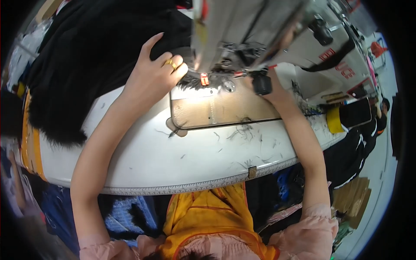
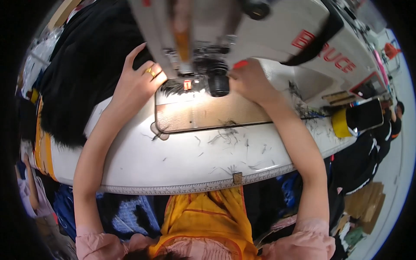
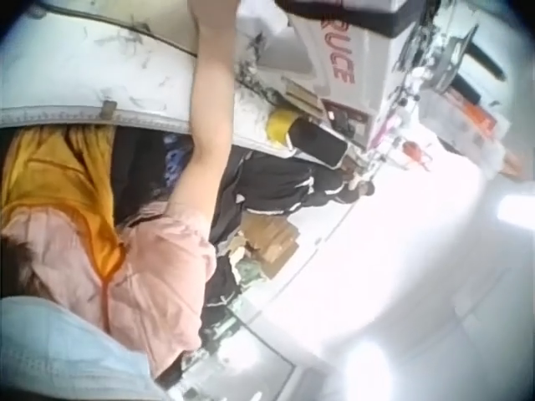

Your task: Sew black fur trim onto dark fabric using an industrial sewing machine.

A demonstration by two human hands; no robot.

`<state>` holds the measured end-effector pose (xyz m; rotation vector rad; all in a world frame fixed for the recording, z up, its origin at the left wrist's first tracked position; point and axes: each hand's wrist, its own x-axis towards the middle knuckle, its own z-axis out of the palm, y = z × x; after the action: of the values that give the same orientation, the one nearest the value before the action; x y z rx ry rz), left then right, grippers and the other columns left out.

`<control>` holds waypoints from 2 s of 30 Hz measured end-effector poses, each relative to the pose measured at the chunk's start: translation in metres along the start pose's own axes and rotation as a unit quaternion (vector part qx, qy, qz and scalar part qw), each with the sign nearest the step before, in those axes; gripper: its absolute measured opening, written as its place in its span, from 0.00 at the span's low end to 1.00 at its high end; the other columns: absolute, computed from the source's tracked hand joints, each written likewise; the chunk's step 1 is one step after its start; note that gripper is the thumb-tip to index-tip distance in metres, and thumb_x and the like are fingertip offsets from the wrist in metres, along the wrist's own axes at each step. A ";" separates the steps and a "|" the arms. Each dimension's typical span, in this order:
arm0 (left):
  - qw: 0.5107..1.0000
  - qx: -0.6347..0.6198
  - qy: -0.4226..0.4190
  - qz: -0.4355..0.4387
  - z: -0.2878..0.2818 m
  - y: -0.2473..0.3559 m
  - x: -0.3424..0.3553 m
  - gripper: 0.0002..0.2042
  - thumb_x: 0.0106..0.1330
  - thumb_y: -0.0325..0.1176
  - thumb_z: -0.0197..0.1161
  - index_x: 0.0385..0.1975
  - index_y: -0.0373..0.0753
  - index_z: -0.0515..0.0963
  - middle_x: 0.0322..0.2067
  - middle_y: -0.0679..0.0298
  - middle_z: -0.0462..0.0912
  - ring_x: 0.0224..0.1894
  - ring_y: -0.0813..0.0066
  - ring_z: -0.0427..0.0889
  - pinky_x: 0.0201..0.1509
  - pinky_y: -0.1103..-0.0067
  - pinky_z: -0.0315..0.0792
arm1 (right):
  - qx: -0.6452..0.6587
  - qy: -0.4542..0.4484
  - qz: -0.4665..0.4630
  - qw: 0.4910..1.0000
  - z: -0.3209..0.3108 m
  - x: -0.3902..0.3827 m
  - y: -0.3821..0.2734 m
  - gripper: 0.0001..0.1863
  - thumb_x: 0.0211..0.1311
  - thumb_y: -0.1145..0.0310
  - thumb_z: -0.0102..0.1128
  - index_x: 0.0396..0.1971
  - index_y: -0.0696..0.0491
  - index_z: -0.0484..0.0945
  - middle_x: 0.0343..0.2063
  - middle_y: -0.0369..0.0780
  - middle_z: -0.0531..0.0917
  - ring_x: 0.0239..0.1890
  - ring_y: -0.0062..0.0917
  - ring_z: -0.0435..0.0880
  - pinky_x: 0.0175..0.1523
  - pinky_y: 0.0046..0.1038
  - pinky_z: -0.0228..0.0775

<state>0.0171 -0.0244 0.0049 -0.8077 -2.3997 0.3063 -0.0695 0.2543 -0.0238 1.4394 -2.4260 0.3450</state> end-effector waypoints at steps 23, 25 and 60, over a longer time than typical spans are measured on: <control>0.986 -0.160 -0.043 -0.006 -0.024 0.027 -0.035 0.17 0.53 0.31 0.55 0.45 0.38 0.75 0.47 0.64 0.75 0.53 0.70 0.71 0.60 0.68 0.63 | -0.158 0.095 0.083 0.979 0.013 -0.049 0.214 0.18 0.57 0.65 0.56 0.46 0.55 0.73 0.42 0.44 0.77 0.43 0.34 0.77 0.46 0.31 0.69; 0.988 -0.147 -0.044 -0.012 -0.026 0.023 -0.038 0.17 0.53 0.31 0.55 0.44 0.38 0.76 0.47 0.63 0.75 0.52 0.69 0.71 0.58 0.69 0.65 | -0.123 0.088 0.077 0.985 0.020 -0.045 0.214 0.18 0.58 0.65 0.56 0.47 0.55 0.73 0.43 0.44 0.77 0.43 0.33 0.77 0.46 0.30 0.69; 0.968 -0.250 -0.020 -0.008 -0.030 0.026 -0.042 0.10 0.52 0.34 0.59 0.34 0.40 0.76 0.29 0.71 0.71 0.29 0.79 0.69 0.24 0.86 0.62 | 0.092 0.020 0.330 0.939 -0.015 0.105 0.164 0.17 0.56 0.63 0.61 0.41 0.58 0.77 0.33 0.43 0.81 0.30 0.24 0.79 0.38 0.24 0.70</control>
<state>0.0746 -0.0292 0.0001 -1.0010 -2.5537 -0.3087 -0.2600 0.2520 0.0206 0.6118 -2.8382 0.7513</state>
